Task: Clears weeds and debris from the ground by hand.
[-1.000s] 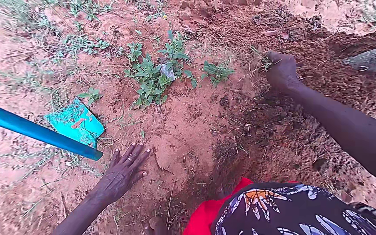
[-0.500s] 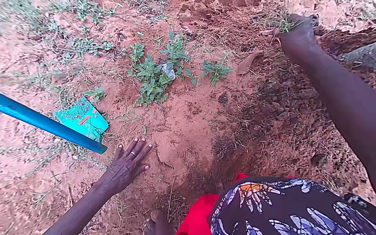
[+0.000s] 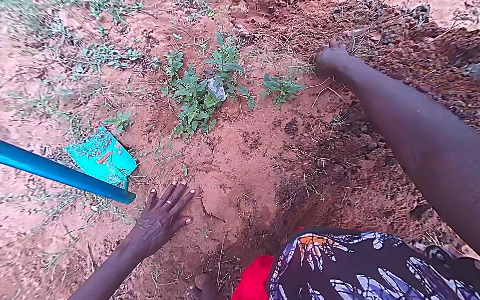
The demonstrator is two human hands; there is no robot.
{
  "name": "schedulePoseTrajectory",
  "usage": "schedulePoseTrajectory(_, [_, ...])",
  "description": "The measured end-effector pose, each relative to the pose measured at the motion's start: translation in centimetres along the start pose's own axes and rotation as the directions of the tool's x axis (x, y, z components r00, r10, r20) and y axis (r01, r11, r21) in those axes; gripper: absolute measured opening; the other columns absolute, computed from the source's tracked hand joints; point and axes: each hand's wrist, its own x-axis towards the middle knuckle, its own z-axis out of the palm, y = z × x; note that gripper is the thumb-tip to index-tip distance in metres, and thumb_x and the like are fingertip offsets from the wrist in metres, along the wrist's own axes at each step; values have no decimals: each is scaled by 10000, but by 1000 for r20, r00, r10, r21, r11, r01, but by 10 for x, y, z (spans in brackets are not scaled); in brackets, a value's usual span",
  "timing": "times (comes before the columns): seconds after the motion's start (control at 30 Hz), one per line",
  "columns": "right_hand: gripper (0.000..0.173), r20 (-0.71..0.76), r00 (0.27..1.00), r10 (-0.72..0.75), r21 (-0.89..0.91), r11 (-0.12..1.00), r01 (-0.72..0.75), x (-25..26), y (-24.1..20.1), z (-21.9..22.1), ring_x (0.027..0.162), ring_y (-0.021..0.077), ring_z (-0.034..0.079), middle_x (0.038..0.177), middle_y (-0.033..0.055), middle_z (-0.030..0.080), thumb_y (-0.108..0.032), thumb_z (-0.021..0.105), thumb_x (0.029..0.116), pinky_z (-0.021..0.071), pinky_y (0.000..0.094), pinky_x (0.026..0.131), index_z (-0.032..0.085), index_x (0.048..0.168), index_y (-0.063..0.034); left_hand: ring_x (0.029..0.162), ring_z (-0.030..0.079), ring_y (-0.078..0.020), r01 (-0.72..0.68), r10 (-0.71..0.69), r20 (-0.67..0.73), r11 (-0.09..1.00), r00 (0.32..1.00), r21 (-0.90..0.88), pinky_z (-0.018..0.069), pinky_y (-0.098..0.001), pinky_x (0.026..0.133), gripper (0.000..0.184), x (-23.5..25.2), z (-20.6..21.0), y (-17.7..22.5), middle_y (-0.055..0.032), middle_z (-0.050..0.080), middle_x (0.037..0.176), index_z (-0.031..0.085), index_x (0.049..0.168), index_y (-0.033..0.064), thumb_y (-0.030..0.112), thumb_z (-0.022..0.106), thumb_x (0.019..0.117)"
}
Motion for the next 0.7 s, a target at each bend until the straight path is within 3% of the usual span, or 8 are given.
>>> schedulePoseTrajectory(0.1, [357,-19,1000,12,64,998,-10,-2,1,1,1411,545,374,1378,345,542,-110,706,907,322,725,1092,659,1208,74,1470,379,-475,-11,11,-20,1000,1000,-6,249,-811,1074,743,1,1,-1,-188,437,1591,481,1552,187,666,306,1013])
schedulePoseTrajectory(0.2, [359,-191,980,57,414,910,28,-13,14,-1,1247,544,555,1260,367,607,-22,663,918,418,713,1005,609,1263,60,1470,378,-477,-14,13,-21,1000,1000,-12,248,-813,1070,742,0,0,-2,-182,435,1594,483,1551,196,672,300,1013])
schedulePoseTrajectory(0.3, [443,-306,896,321,794,605,55,-21,24,3,1329,345,547,1417,283,554,-146,534,1049,408,492,1129,493,1444,52,1476,369,-474,-10,9,-14,1000,1000,-23,242,-814,1075,754,0,-1,-1,-183,430,1597,481,1553,191,681,291,1012])
schedulePoseTrajectory(0.33, [468,-318,855,409,884,455,111,-15,29,7,1227,229,592,1372,217,575,-191,535,1058,462,375,1069,460,1460,37,1476,368,-475,-10,10,-10,1000,1000,-22,241,-815,1076,762,0,0,-2,-183,426,1600,479,1555,188,687,288,1010])
schedulePoseTrajectory(0.43, [392,-230,763,604,972,106,208,-3,34,7,910,127,617,1114,101,585,-261,526,1084,540,297,823,485,1369,4,1486,354,-468,-11,11,2,1000,1000,-19,235,-808,1086,776,1,2,-4,-174,413,1610,466,1563,193,700,285,1004])
schedulePoseTrajectory(0.5, [403,-183,745,642,983,110,147,-6,32,3,1034,164,591,1185,124,586,-292,513,1086,497,341,911,517,1361,2,1484,363,-459,-7,7,-13,1000,1000,-15,247,-800,1085,771,1,2,-4,-172,426,1603,478,1556,192,696,291,1002])
schedulePoseTrajectory(0.6, [472,-195,736,649,961,275,12,-16,40,4,1328,264,535,1413,211,565,-255,553,1059,412,422,1114,506,1435,26,1499,336,-455,14,-13,23,1000,1000,-17,232,-793,1102,775,1,-2,-1,-169,402,1618,461,1566,193,697,302,1000])
schedulePoseTrajectory(0.7, [460,-200,758,621,916,393,-80,-36,51,7,1364,333,513,1436,247,552,-190,579,1030,396,488,1133,522,1428,34,1512,309,-453,31,-30,67,999,997,-20,222,-789,1109,760,2,-7,2,-168,379,1632,442,1577,191,676,335,1002])
